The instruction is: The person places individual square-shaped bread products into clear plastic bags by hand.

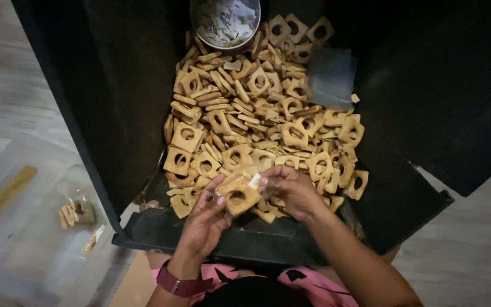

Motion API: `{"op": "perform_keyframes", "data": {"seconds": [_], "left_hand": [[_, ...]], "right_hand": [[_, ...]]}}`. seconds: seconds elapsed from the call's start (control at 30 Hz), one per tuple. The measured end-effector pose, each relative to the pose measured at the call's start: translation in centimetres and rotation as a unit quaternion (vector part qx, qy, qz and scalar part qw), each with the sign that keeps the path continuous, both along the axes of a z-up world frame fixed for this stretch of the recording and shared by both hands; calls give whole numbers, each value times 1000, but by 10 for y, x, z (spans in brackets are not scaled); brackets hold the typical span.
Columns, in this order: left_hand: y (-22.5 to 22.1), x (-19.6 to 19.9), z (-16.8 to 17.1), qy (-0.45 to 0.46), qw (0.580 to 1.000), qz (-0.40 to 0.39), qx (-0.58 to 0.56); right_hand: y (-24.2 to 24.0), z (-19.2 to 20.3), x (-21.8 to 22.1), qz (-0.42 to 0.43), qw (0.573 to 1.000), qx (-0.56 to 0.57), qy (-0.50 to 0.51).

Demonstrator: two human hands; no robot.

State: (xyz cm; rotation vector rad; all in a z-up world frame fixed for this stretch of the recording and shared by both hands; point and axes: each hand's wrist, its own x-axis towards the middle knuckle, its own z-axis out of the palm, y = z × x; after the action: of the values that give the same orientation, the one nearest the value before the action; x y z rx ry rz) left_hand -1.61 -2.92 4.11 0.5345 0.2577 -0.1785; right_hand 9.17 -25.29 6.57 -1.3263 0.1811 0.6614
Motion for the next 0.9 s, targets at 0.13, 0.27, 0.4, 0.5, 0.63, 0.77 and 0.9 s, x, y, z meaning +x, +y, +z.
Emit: {"op": "perform_keyframes", "data": {"seconds": [0.13,0.27,0.4,0.5,0.63,0.77,0.9], "left_hand": [[-6,-6,7,-6,1000,-11,9],[-7,-9,3,11,1000,-1,17],[-6,-10,-12,-13,999,10,29],[-3,-11,-11,7,998,-27,59],[13,-8,-3,-47,993,-78,75],[31,-6,-6,-65,961,-150,222],[55,-16,-21,-82,964,-124,219]], "right_hand": [[-3,2,-23,17,996,-25,-82],[-9,7,-41,80,979,-29,-186],[-14,7,-47,172,902,-101,-382],[-17,4,-36,122,941,-133,-286],[-17,24,-12,181,956,28,-228],[4,58,-8,296,937,-54,-180],[19,75,31,340,904,-137,-220]]}}
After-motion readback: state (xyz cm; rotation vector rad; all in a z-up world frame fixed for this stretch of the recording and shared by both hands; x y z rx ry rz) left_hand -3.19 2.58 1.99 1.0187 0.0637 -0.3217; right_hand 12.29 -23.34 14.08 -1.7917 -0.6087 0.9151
